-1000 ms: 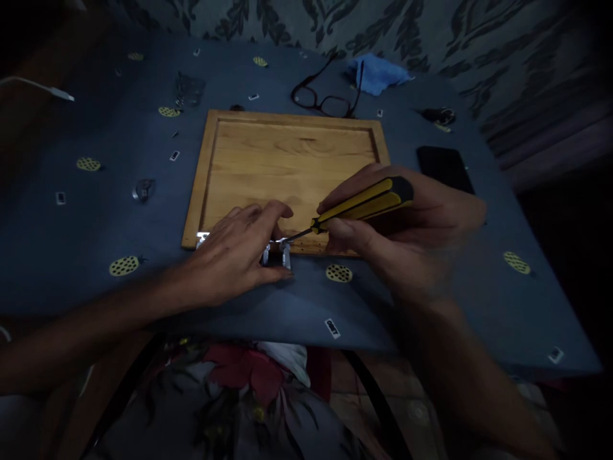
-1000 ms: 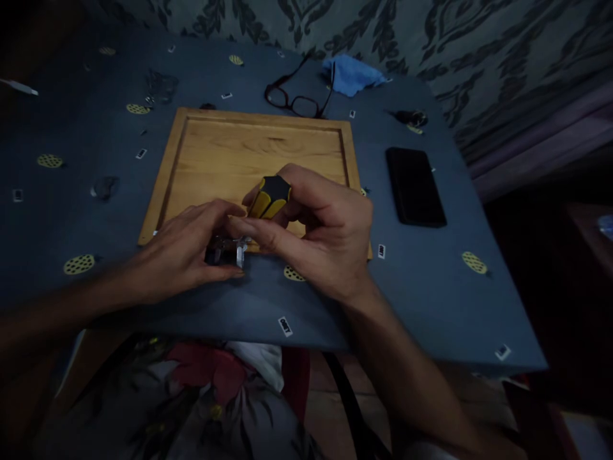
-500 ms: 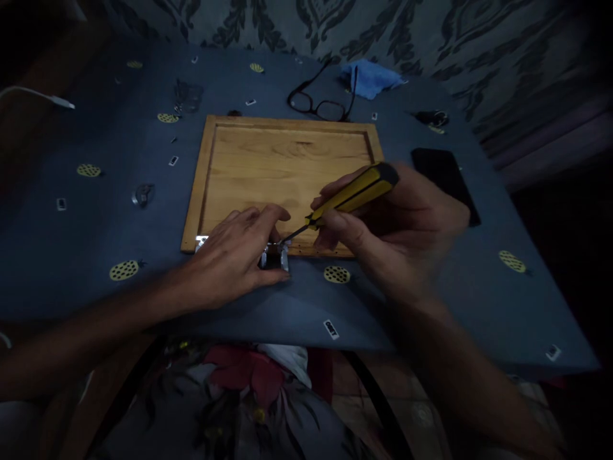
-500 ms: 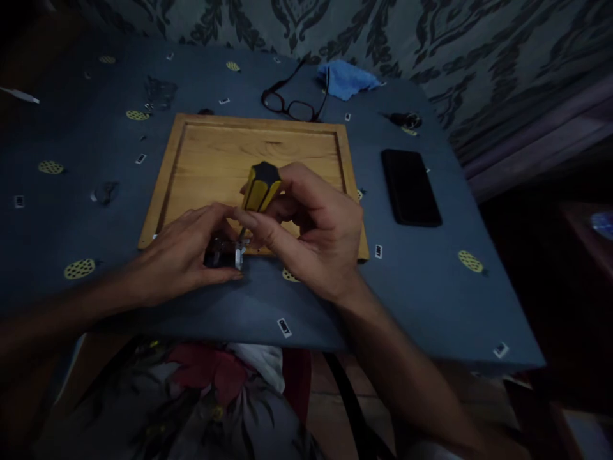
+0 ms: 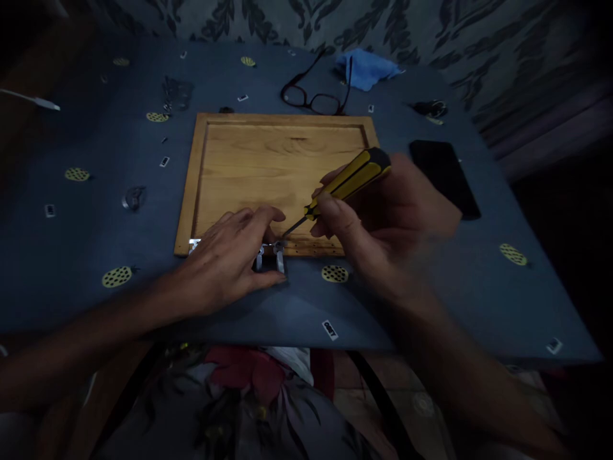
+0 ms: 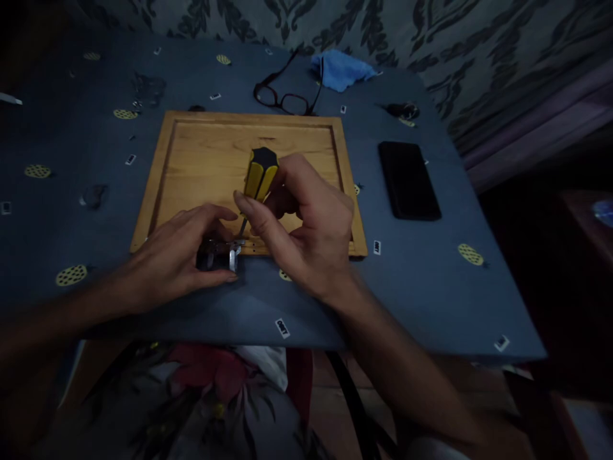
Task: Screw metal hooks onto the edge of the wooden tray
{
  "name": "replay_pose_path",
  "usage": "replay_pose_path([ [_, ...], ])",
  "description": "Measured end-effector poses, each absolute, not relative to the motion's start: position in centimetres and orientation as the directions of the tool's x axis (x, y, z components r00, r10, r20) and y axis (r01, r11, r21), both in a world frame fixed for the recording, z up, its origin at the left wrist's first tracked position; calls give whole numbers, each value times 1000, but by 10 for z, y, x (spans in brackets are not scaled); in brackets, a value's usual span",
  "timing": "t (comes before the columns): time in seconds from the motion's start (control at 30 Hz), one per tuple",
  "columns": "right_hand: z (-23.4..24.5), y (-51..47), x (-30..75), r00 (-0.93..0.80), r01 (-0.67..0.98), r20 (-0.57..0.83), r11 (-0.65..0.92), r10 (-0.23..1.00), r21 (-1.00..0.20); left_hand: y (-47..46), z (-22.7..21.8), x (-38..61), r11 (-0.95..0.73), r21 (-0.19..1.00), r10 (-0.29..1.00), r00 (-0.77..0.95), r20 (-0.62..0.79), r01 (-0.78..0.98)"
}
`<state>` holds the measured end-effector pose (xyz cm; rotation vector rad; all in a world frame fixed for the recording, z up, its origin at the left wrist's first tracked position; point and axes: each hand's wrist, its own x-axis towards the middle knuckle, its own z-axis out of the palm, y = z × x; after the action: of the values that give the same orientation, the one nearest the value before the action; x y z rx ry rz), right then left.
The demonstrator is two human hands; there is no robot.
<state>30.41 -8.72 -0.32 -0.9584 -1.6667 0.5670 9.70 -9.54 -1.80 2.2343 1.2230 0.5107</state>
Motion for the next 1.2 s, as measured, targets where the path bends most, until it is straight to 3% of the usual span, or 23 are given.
replay_pose_path([
  [0.2, -5, -88, 308, -195, 326, 488, 526, 850, -786, -95, -16, 98, -434, 612, 858, 511, 56, 661],
  [0.37, -8, -88, 309, -112, 306, 517, 525, 848, -794, -95, -15, 99, -446, 612, 850, 523, 61, 653],
  [0.53, -6, -88, 307, -195, 335, 506, 541, 841, -771, -96, -15, 98, -447, 604, 853, 518, 66, 659],
  [0.67, -5, -88, 306, -131, 361, 577, 581, 806, -730, -96, -15, 97, -454, 607, 848, 525, 69, 653],
  [0.8, -4, -88, 306, -169, 357, 549, 570, 819, -740, -96, -16, 97, -462, 611, 843, 533, 75, 643],
  [1.0, 4, -91, 303, -32, 353, 599, 570, 800, -742, -96, -14, 98, -466, 606, 842, 533, 80, 644],
  [1.2, 2, -90, 304, -56, 318, 602, 586, 796, -745, -97, -15, 97, -469, 593, 844, 530, 83, 654],
])
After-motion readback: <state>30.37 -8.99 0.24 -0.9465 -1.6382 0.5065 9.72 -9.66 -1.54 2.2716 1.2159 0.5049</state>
